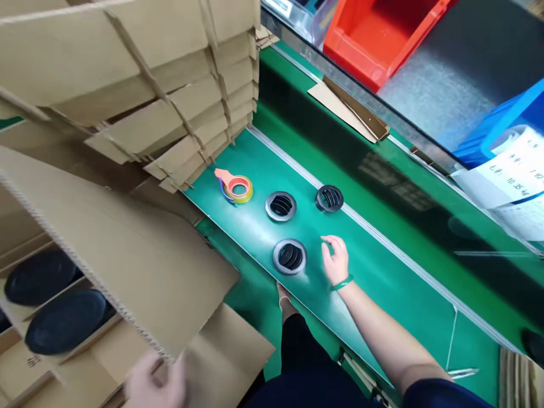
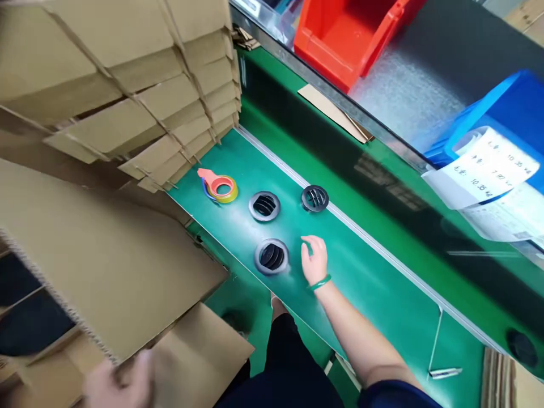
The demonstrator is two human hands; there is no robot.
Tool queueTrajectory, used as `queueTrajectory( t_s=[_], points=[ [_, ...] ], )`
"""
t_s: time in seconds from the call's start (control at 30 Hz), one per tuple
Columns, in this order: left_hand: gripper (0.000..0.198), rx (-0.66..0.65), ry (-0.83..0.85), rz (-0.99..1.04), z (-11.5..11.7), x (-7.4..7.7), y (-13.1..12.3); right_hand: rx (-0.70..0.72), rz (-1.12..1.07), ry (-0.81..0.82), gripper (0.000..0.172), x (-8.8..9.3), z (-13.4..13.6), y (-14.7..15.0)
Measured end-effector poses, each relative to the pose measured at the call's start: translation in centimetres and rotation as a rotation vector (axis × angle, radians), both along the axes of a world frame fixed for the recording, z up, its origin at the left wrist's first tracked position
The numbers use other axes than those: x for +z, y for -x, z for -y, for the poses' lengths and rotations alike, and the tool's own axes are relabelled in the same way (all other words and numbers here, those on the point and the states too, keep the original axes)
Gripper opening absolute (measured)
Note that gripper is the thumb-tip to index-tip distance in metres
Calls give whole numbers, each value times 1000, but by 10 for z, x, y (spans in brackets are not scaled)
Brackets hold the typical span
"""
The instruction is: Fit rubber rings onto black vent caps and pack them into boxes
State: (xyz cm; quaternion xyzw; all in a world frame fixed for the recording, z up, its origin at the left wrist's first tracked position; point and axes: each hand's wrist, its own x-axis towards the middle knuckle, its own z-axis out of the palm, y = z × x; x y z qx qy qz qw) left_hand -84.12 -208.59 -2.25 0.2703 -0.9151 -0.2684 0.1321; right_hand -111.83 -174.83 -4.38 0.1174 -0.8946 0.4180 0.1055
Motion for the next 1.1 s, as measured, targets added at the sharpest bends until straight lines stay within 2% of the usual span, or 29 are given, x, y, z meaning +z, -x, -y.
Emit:
queueTrajectory(
  t_s=[0.03,0.07,0.1,0.13,0.2,0.27,0.37,0.43,0.5,0.57,0.67,0.8,0.9,1.0,1.1],
  points=[
    [71,-60,-74,0,-35,-1,4,-13,44,8,25,-9,-13,13],
    [69,-246,-170,12,-67,-1,17,-1,101,26,25,-18,-22,22],
    [73,-402,-209,24,-96,-2,36,26,163,53,25,-26,-28,25],
    [83,-505,-193,68,-119,-4,61,54,218,82,25,-32,-32,25],
    [107,-505,-132,114,-152,-13,119,95,295,125,25,-42,-33,20],
    [127,-467,-73,152,-169,-27,173,126,336,159,25,-48,-31,15],
    [125,-486,-23,158,-177,-47,221,137,387,229,25,-53,-30,18],
    [117,-488,-30,133,-176,-54,234,129,434,278,26,-55,-32,24],
    [114,-463,-68,105,-173,-54,237,142,500,335,27,-54,-32,30],
    [117,-432,-116,88,-169,-46,239,178,570,398,28,-49,-30,34],
    [122,-376,-170,80,-166,-24,244,234,628,465,30,-34,-23,37],
    [126,-324,-212,63,-164,8,252,288,622,531,27,-7,-9,40],
    [127,-298,-212,36,-163,25,254,331,597,557,27,8,-1,47],
    [128,-272,-198,4,-161,38,252,341,519,496,26,13,7,62],
    [129,-246,-182,-33,-158,47,250,336,352,292,28,2,19,85]
  ],
)
